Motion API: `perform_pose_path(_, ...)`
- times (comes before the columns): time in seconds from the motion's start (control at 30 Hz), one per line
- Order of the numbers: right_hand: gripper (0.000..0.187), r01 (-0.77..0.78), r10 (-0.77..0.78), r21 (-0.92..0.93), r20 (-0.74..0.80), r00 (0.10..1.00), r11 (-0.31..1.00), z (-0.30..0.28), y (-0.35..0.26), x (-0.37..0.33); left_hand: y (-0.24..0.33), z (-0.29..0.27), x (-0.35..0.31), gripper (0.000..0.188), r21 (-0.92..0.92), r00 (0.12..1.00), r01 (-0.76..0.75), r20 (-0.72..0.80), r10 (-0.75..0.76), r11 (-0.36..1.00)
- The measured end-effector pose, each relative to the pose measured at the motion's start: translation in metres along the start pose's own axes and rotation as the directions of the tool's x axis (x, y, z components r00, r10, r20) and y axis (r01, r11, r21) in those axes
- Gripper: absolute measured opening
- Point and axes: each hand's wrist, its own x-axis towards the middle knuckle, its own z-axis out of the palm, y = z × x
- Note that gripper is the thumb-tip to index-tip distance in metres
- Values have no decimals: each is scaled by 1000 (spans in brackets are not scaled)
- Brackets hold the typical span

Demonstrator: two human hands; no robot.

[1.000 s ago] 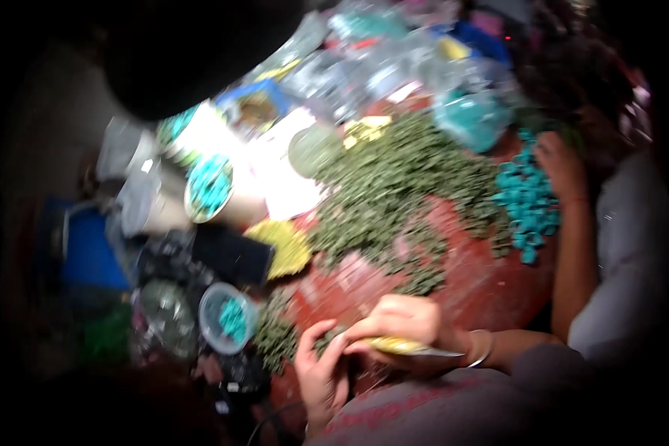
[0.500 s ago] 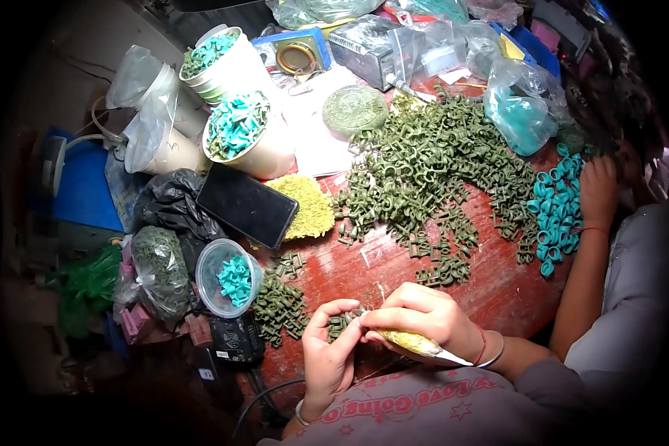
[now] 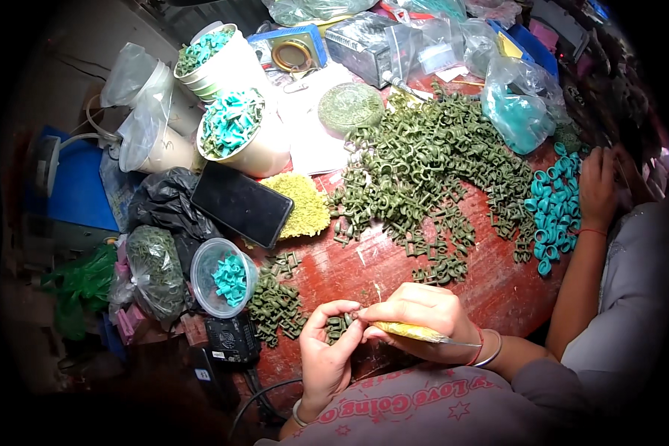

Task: The person uses a thin metal tool to assemble small green plastic leaves into a cluster. They pick up individual leaf pieces from the table and attach them to a base or stem.

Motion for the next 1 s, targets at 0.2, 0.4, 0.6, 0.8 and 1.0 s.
perform_pose_path(0.2, 27, 6, -8, -36, -46, 999, 999, 1, 2, -2, -1, 0, 0, 22, 110, 998, -70, 7, 69, 991)
perform_pose_path(0.4, 26, 6, -7, -39, -39, 999, 999, 1, 0, -1, -2, -2, 0, 22, 205, 995, -95, 3, 97, 974)
perform_pose_path(0.6, 26, 3, -4, -32, -44, 999, 999, -2, -1, 1, -2, -1, 1, 22, 186, 991, -131, 29, 127, 974)
perform_pose_path(0.8, 24, -24, 7, -101, -165, 986, 995, -4, -1, 0, 0, -1, 1, 27, -140, 997, 47, 63, -39, 989)
perform_pose_path(1.0, 24, -7, -13, -101, -188, 982, 995, -4, -1, 1, 7, 2, 1, 29, -257, 990, 140, 28, -137, 956)
